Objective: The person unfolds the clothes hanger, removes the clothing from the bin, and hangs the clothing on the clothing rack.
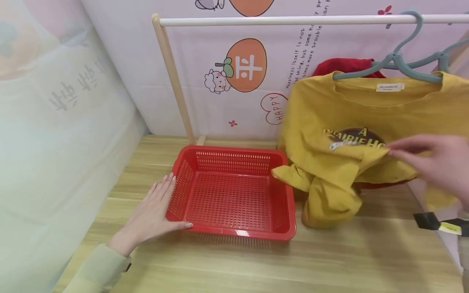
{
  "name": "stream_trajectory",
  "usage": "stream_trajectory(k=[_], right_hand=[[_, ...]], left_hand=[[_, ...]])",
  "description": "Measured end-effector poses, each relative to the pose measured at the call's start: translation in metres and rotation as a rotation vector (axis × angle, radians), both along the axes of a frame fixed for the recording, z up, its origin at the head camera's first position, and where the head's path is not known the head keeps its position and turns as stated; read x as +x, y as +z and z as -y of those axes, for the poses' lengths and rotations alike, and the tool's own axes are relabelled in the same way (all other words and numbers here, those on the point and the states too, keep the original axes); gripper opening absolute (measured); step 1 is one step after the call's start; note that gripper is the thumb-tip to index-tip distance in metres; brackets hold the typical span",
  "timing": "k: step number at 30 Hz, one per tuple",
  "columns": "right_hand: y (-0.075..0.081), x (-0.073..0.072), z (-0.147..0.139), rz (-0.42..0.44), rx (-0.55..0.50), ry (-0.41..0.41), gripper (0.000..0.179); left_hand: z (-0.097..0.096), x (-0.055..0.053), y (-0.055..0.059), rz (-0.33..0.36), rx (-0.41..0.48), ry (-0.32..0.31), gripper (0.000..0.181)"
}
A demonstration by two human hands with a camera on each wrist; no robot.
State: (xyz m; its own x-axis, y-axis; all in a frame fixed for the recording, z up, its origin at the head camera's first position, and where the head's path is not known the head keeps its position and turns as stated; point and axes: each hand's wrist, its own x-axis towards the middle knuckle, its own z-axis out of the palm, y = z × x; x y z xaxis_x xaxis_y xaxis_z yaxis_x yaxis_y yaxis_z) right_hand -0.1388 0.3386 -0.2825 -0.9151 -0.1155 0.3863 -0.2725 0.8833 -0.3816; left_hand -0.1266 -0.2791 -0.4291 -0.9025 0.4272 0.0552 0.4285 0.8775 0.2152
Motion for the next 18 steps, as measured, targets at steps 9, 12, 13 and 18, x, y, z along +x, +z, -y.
stream_trajectory(k=[9, 12, 13, 18], right_hand=[[-0.058, -0.008, 0.029, 0.316, 0.097, 0.154, 0.029], [-0.068, -0.016, 0.050, 0.285, 0.052, 0.185, 0.030], [-0.073, -0.019, 0.058, 0.284, 0.048, 0.194, 0.031], [-0.114, -0.044, 0.082, 0.343, 0.030, 0.223, 0.033]], left_hand=[[0.001, 0.002, 0.002, -0.001, -0.017, -0.004, 0.132], [0.000, 0.002, 0.002, -0.001, -0.015, -0.004, 0.132], [0.000, 0.002, 0.002, -0.001, -0.013, -0.003, 0.132], [0.000, 0.002, 0.003, -0.006, -0.010, -0.005, 0.132]])
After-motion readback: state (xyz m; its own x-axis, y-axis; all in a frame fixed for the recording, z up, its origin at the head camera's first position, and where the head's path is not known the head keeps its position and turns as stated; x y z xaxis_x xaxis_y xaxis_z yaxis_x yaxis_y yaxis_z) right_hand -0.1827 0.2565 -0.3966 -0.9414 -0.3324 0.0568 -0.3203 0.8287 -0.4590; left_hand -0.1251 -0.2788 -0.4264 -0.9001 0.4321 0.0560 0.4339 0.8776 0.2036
